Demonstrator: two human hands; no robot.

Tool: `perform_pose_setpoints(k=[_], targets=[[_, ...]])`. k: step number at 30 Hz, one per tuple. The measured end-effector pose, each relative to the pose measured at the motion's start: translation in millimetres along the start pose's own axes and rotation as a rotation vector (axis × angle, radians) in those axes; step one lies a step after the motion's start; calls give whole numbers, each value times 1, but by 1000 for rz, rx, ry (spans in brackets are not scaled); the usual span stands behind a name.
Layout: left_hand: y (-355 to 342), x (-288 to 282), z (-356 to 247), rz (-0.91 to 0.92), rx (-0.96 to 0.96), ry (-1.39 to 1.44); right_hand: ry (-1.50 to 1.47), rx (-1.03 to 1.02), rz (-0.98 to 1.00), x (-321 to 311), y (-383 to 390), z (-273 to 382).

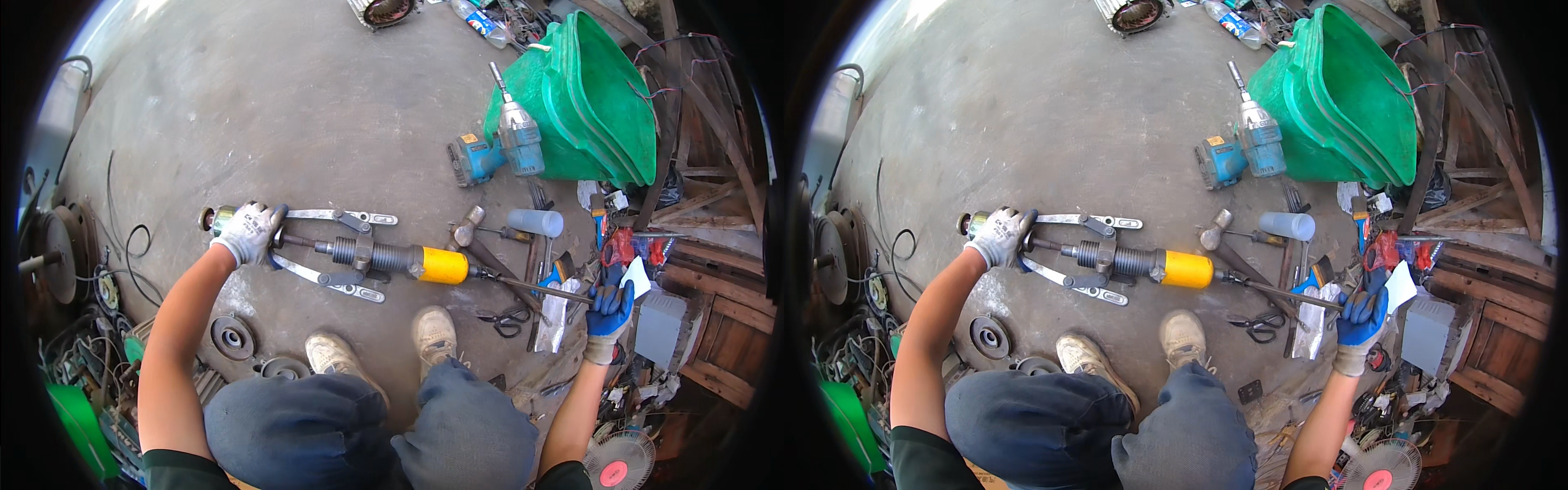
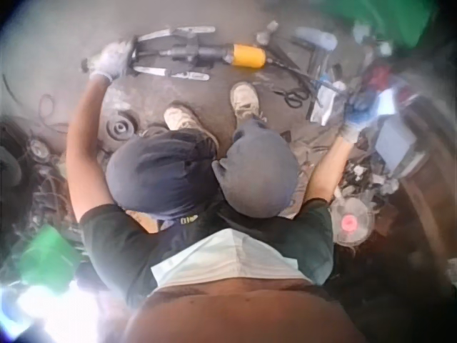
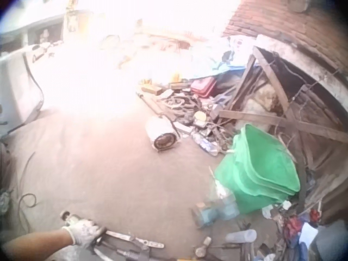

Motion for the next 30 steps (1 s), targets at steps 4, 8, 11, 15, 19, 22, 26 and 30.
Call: perform_pose_setpoints(k=[4,8,11,15,19,22,26,30], targets=[[23,7,21,-8,-10,65,891,-342,184,198,60,-11],[86,25,65,-47,41,50,826,-405,208,267,93,-56],[134,38,95,-36,40,82,1254,-807,-53,349,140,-66],[166,65,114,-9,46,47,1393,-727,-286,330,160,-91],[161,79,117,-32,47,53,1370,-736,-292,332,165,-122],[133,59,97,-70,62,33,1262,-745,-255,360,165,-121],[62,6,20,11,-2,45,753,-468,-195,285,125,-83],[24,-20,-62,83,-161,-10,737,-279,69,197,99,-13]])
Point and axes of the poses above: each hand's wrist, its own y-axis away from the middle knuckle, its own x-axis out of the palm, z = x × y, the point moved 8 cm from there along -y, towards the middle knuckle, and after that the axes turned 9 degrees about x, right-handed, at the moved point
